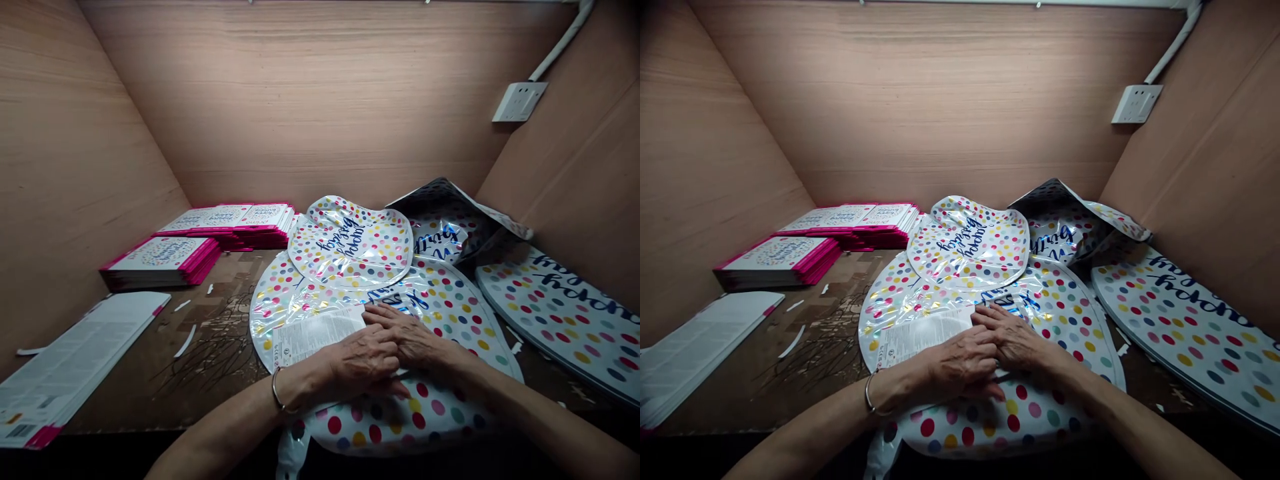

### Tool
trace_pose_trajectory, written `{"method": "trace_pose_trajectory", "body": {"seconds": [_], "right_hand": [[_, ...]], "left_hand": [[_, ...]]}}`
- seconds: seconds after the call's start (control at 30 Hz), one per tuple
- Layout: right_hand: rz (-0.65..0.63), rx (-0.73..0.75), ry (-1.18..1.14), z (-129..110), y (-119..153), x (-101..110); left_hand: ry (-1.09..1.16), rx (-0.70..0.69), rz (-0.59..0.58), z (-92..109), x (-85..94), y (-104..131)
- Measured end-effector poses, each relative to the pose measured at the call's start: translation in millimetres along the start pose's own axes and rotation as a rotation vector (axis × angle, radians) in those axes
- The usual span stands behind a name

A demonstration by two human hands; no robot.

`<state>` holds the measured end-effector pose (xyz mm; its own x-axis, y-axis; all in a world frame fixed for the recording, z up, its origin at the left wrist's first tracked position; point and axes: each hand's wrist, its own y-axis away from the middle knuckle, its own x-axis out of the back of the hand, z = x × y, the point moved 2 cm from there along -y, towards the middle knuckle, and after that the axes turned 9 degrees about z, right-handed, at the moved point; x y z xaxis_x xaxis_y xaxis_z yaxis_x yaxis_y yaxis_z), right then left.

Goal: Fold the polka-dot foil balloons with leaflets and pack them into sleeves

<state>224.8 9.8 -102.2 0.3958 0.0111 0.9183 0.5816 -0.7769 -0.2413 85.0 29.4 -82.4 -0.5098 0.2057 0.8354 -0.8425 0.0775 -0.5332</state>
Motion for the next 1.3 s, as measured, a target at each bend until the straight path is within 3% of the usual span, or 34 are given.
{"method": "trace_pose_trajectory", "body": {"seconds": [0.27, 0.43, 0.7, 0.8, 0.93, 1.0, 1.1, 1.2, 1.3], "right_hand": [[-0.015, -0.103, -0.038, 9.0, -16.0, -12.0], [-0.084, -0.050, -0.211, 13.9, -14.6, -4.9], [-0.013, -0.078, -0.052, -2.6, -13.3, -12.9], [0.029, -0.166, -0.094, -8.6, -13.7, -17.3], [0.107, -0.339, -0.229, -9.1, -14.2, -15.5], [0.080, -0.381, -0.298, -8.2, -12.8, -11.5], [0.002, -0.381, -0.355, -7.0, -7.3, -2.2], [-0.102, -0.167, -0.330, -11.1, -1.9, 9.3], [-0.158, 0.124, -0.204, -18.6, -0.1, 19.8]], "left_hand": [[0.091, 0.151, 0.126, -4.1, 4.5, 6.5], [0.243, 0.209, 0.221, -7.7, 6.5, 5.1], [0.160, 0.317, 0.075, -2.4, 3.6, 11.6], [0.174, 0.277, 0.050, -5.3, 4.2, 8.7], [0.130, 0.166, -0.106, -14.2, 30.0, 5.0], [-0.034, 0.264, -0.202, -15.1, 51.5, 18.1], [-0.328, 0.655, -0.280, -3.3, 75.3, 63.7], [-0.372, 0.917, -0.373, 17.7, 74.2, 112.5], [-0.414, 0.979, -0.359, 22.2, 67.6, 132.9]]}}
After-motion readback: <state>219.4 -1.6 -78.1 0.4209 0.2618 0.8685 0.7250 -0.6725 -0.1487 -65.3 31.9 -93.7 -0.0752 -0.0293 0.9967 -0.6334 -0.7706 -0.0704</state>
